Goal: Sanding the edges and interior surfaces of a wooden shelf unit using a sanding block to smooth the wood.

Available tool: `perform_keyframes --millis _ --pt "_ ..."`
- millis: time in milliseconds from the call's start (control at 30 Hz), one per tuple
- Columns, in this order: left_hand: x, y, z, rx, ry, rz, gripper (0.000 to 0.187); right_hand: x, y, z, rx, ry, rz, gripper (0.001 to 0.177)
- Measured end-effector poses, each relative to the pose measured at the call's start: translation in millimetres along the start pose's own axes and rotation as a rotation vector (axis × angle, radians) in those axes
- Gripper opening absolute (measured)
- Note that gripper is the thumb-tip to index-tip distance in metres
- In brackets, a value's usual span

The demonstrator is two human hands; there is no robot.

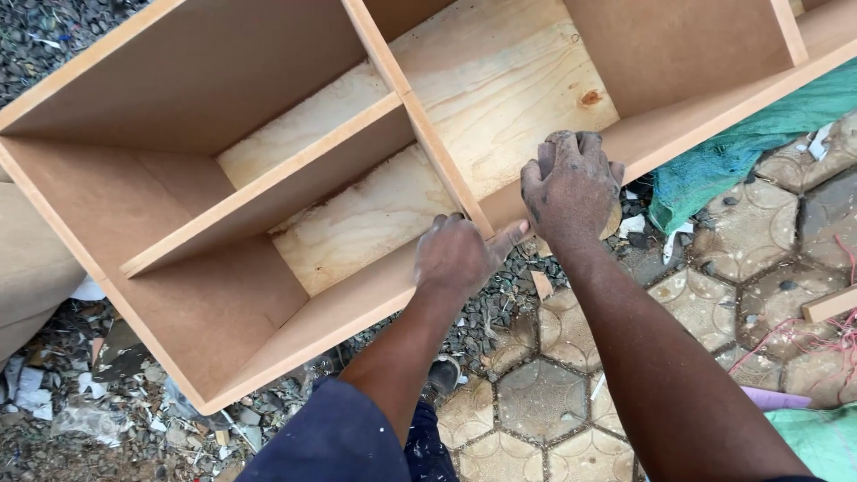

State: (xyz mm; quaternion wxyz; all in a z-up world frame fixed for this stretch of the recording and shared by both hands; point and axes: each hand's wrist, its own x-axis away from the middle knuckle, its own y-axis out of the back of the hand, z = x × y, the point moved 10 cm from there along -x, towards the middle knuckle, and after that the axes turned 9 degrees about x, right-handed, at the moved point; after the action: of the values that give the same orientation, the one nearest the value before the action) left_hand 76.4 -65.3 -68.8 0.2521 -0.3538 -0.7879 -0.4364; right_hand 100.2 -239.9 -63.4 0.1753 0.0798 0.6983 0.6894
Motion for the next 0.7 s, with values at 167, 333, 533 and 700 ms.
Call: perform_keyframes --millis 167,333,533,700 --pt "-1 2 11 0.185 0.035 -0.020 0.106 1 -2 0 -0.032 -0.011 0.012 0.031" --pt "-5 -4 17 0.163 0.022 -0.047 0.085 4 1 3 -0.082 -0.034 0.023 0.032" --pt "-29 -26 42 0.088 0.023 -0.135 0.069 5 18 12 -0.091 -0.028 -0.037 0.036" --pt "-24 -25 41 0.047 0.027 -0.161 0.065 7 28 15 -0.117 -0.051 -0.041 0.035"
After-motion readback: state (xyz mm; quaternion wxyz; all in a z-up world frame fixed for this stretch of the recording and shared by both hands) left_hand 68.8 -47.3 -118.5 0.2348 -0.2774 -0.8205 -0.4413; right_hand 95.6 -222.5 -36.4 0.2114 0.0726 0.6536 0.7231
